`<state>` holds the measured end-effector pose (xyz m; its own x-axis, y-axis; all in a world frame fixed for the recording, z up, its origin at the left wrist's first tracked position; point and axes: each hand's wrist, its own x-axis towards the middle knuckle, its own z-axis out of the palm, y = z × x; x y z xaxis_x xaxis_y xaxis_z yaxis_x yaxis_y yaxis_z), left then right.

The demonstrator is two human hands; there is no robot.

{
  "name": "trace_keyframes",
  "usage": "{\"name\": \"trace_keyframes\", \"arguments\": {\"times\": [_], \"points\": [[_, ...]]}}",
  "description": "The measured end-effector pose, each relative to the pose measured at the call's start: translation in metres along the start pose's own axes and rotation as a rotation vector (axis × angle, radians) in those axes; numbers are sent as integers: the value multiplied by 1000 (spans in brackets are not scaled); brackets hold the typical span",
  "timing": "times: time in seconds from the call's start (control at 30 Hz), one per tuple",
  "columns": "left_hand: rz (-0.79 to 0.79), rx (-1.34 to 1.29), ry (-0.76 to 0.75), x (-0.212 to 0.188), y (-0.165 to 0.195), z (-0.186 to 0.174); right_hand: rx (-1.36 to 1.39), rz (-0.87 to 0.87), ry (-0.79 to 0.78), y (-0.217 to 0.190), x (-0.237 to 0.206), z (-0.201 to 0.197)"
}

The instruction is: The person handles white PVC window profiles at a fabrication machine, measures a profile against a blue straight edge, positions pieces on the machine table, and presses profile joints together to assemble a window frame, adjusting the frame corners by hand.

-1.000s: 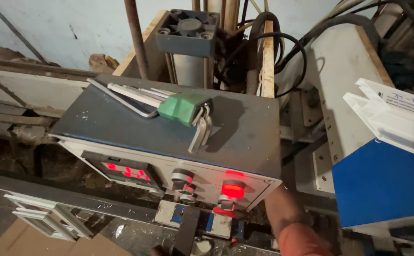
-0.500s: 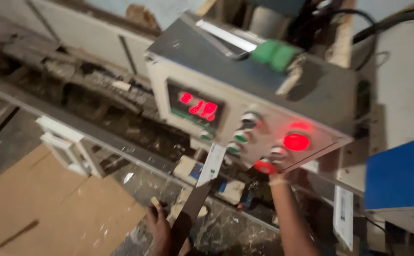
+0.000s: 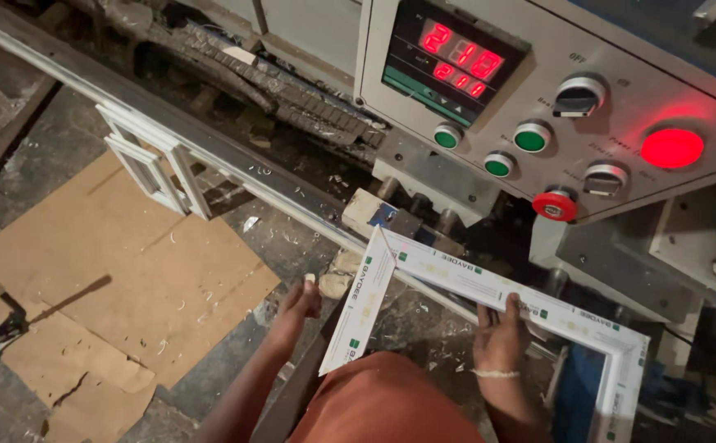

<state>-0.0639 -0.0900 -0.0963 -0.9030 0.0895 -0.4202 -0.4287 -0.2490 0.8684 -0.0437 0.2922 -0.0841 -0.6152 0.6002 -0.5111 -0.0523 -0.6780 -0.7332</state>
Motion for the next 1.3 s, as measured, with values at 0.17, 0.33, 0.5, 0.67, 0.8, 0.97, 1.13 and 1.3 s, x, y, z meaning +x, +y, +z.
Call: {"name": "trace_keyframes", "arguments": {"times": [0.17,0.33,0.5,0.67,0.8,0.97,1.13,1.3], "points": [[71,442,-49,-4,35,29,-21,-103,-67,-11,-30,-9],[-38,221,-227,-3,46,55,-70,-239,-1,-23,-48,-23],[85,67,-515,14,25,103,-28,-765,23,-65,-67,-24],[286,128,-700,30,4,186,66,-1068,4,-141,-96,-30],[366,108,-858,22,19,248,-278,-1444,265,-192,-125,-41],[497,111,-861,1,62,301,-719,-1765,349,-234,-162,-69],[709,296,-822,-12,67,328,-317,-1405,-25,-277,-192,-93],[894,336,-730,-25,46,363,-896,-1395,-4,-316,-210,-113]]}}
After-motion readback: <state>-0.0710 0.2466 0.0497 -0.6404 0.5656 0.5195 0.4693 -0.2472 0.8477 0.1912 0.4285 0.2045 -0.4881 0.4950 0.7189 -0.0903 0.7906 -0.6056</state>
